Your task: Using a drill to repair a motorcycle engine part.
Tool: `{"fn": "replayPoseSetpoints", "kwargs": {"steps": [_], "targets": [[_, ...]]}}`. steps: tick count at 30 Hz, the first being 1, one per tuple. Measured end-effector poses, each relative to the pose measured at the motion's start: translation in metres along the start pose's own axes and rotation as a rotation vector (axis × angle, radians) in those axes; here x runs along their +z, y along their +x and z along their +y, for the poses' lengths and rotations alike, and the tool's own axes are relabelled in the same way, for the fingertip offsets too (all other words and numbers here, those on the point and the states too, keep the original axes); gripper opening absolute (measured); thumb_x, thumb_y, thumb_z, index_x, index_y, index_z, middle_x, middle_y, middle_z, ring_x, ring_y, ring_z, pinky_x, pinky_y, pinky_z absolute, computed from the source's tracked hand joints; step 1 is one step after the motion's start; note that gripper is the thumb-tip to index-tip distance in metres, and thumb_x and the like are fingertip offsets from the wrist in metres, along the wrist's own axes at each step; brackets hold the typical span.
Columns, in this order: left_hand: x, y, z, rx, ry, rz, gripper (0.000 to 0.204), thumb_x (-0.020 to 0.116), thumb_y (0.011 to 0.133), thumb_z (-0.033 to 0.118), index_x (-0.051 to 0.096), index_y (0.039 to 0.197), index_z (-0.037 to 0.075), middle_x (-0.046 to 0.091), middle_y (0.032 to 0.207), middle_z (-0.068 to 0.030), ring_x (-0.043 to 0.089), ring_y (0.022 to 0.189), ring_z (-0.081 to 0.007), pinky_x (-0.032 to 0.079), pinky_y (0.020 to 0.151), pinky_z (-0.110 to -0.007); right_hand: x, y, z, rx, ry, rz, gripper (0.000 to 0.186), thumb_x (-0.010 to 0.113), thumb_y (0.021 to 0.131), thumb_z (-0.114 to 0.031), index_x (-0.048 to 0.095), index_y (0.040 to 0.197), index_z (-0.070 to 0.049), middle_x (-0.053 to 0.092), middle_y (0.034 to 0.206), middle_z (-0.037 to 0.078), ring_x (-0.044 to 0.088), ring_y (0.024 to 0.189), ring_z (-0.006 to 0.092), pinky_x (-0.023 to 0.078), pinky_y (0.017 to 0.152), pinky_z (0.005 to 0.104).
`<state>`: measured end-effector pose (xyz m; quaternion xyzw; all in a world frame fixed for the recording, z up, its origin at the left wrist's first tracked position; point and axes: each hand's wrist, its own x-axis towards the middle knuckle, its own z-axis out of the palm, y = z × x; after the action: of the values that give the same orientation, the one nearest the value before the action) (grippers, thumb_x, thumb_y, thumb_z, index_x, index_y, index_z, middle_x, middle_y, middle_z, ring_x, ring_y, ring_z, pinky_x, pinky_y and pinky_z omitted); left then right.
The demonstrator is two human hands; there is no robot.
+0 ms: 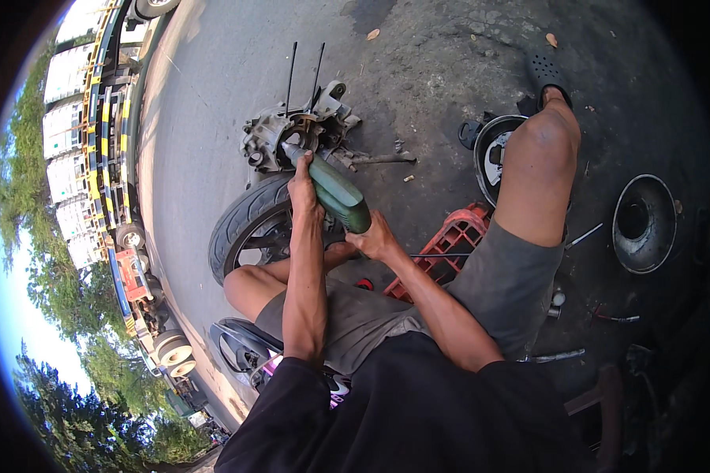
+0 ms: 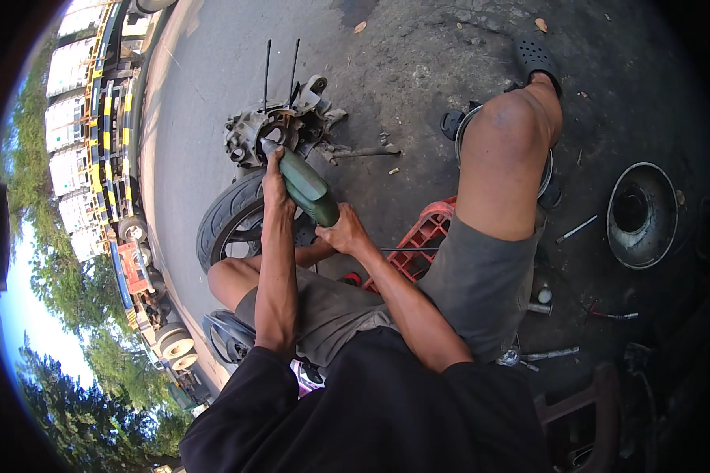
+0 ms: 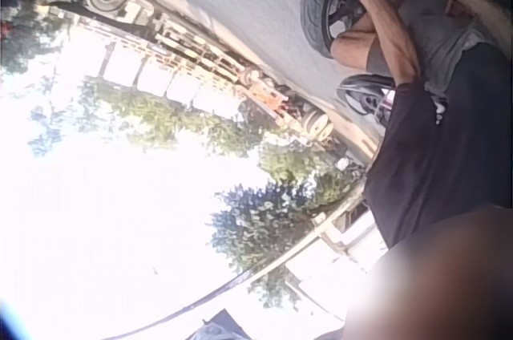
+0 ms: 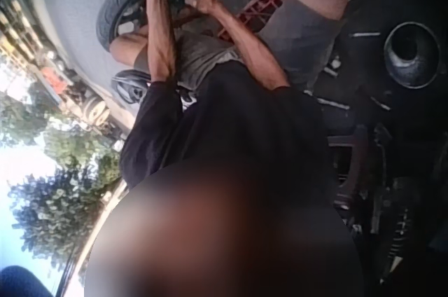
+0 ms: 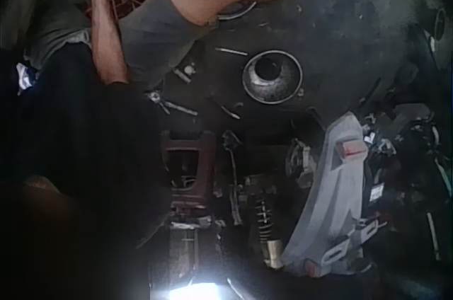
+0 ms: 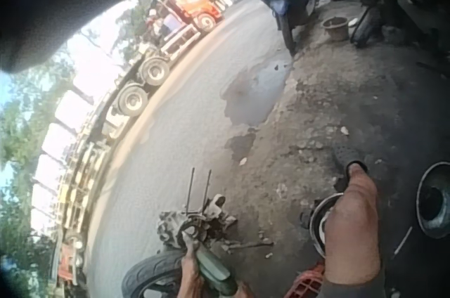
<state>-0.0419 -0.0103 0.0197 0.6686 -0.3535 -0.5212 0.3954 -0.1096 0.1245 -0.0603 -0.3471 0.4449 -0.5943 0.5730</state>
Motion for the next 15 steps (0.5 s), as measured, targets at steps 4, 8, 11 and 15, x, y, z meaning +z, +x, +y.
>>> {"fn": "replayPoseSetpoints", "kwargs": {"steps": [4,8,11,15], "targets": [[0.008,-0.003,0.005,-0.039,0.039,-0.031,0.040,0.071,0.082,0.036,0.059,0.098,0.001,0.058,0.076,-0.0068,0.060,0.063,-0.0192,0.052,0.058,-0.032,0.001,0.001,0.001,0.019,0.033,0.052,0.023,0.068,0.063,-0.012,0.060,0.076,0.004,0.062,0.072,0.024,0.063,0.071,0.0411,0.049,0.067,0.0433],[0.021,-0.009,0.012,-0.026,0.037,-0.070,0.040,0.071,0.082,0.035,0.059,0.097,0.001,0.057,0.076,-0.0061,0.059,0.063,-0.0184,0.051,0.058,-0.032,-0.003,0.004,0.001,-0.010,0.042,0.078,0.022,0.068,0.063,-0.012,0.059,0.076,0.004,0.062,0.070,0.024,0.062,0.069,0.0407,0.049,0.066,0.0430],[0.017,-0.008,0.011,-0.015,0.032,-0.065,0.040,0.071,0.082,0.036,0.059,0.097,0.001,0.057,0.076,-0.0064,0.059,0.063,-0.0185,0.051,0.058,-0.032,-0.001,0.004,0.003,-0.046,0.022,0.091,0.022,0.068,0.063,-0.012,0.059,0.076,0.004,0.062,0.069,0.022,0.062,0.067,0.0403,0.049,0.066,0.0425],[-0.003,0.001,0.005,0.012,-0.030,-0.024,0.036,0.071,0.084,0.030,0.059,0.093,-0.003,0.060,0.076,-0.0089,0.061,0.061,-0.0194,0.052,0.056,-0.033,0.000,0.002,-0.002,-0.008,0.033,-0.015,0.020,0.068,0.063,-0.011,0.060,0.075,0.003,0.063,0.070,0.021,0.062,0.067,0.0401,0.050,0.065,0.0424]]}}
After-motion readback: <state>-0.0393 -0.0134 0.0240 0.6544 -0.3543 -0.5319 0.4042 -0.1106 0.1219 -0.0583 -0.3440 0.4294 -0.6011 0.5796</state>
